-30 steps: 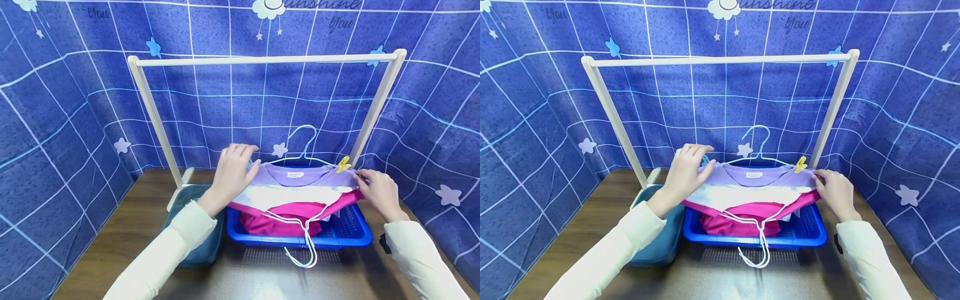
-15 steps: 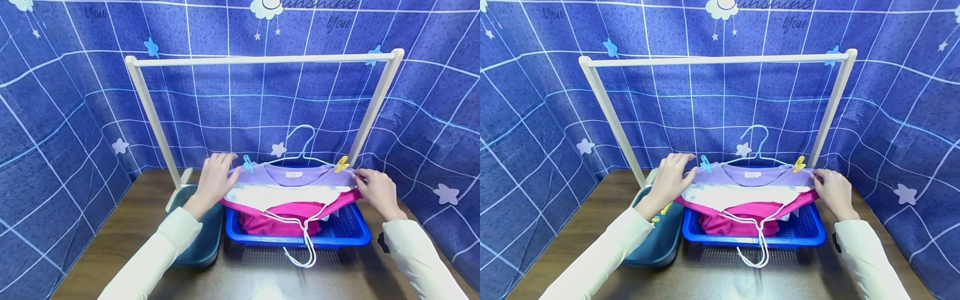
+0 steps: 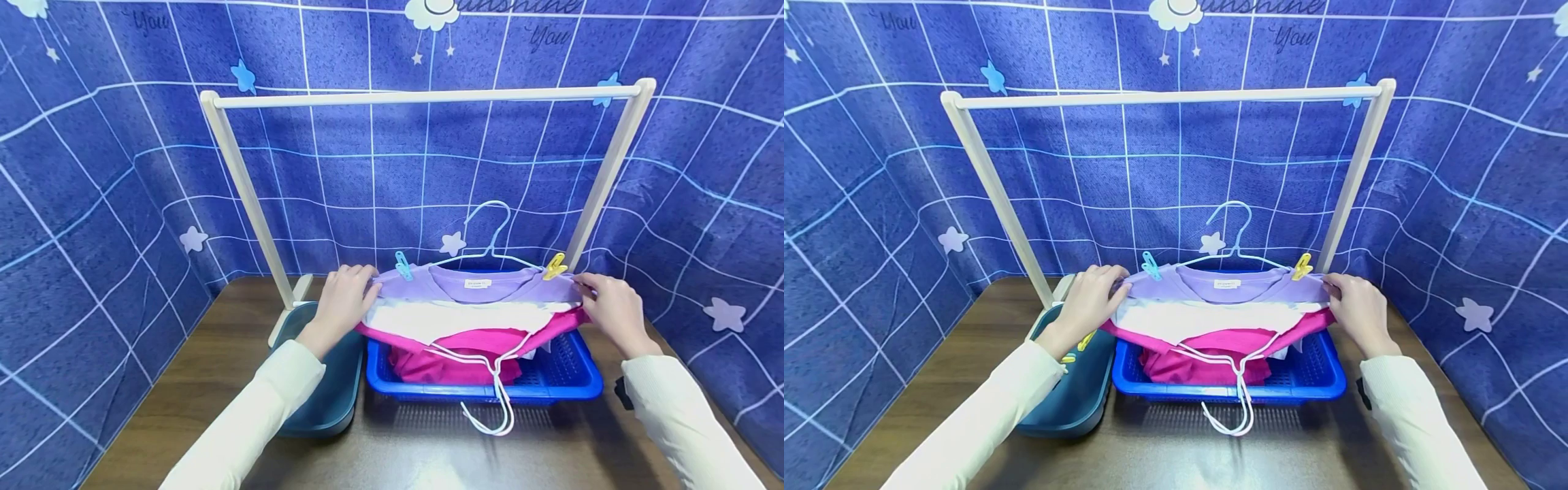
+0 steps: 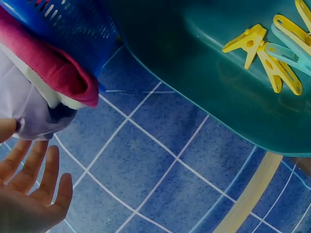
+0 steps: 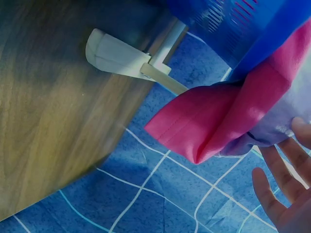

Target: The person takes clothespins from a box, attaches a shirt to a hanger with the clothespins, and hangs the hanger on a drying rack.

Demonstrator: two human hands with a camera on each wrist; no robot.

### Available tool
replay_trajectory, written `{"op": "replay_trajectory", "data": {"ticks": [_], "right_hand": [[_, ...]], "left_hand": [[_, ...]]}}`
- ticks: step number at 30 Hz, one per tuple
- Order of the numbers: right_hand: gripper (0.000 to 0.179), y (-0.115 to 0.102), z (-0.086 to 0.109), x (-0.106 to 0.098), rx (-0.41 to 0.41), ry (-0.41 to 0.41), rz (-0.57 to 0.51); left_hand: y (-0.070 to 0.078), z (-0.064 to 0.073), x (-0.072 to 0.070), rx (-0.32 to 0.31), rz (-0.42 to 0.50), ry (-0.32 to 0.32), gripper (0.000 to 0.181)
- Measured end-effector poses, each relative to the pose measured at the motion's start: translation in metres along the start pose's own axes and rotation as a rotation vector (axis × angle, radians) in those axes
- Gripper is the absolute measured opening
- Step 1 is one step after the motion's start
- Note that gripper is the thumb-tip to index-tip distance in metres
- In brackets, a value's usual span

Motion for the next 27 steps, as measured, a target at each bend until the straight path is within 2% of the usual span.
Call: {"op": "replay_trajectory", "data": {"ticks": [9, 18, 27], "right_hand": [[0.021, 0.002, -0.002, 0.000, 0.006, -0.056, 0.020], [0.019, 0.000, -0.001, -0.003, -0.009, -0.008, 0.038], [0.022, -0.002, -0.009, -0.013, -0.047, 0.054, 0.051]], "left_hand": [[-0.007, 0.001, 0.001, 0.002, 0.079, -0.016, 0.016], [-0.011, -0.009, -0.002, -0.007, 0.143, -0.027, 0.011], [-0.010, -0.027, -0.012, 0.003, 0.170, 0.014, 0.009]]}}
Point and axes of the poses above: each hand's wrist, its own z-axis away from the middle knuckle, its own x-axis out of the palm, y = z × x, the point moved 3 cm from there along -z, towards the middle knuckle, and after that the axes turned 4 degrees about -z, right-handed, at the moved point
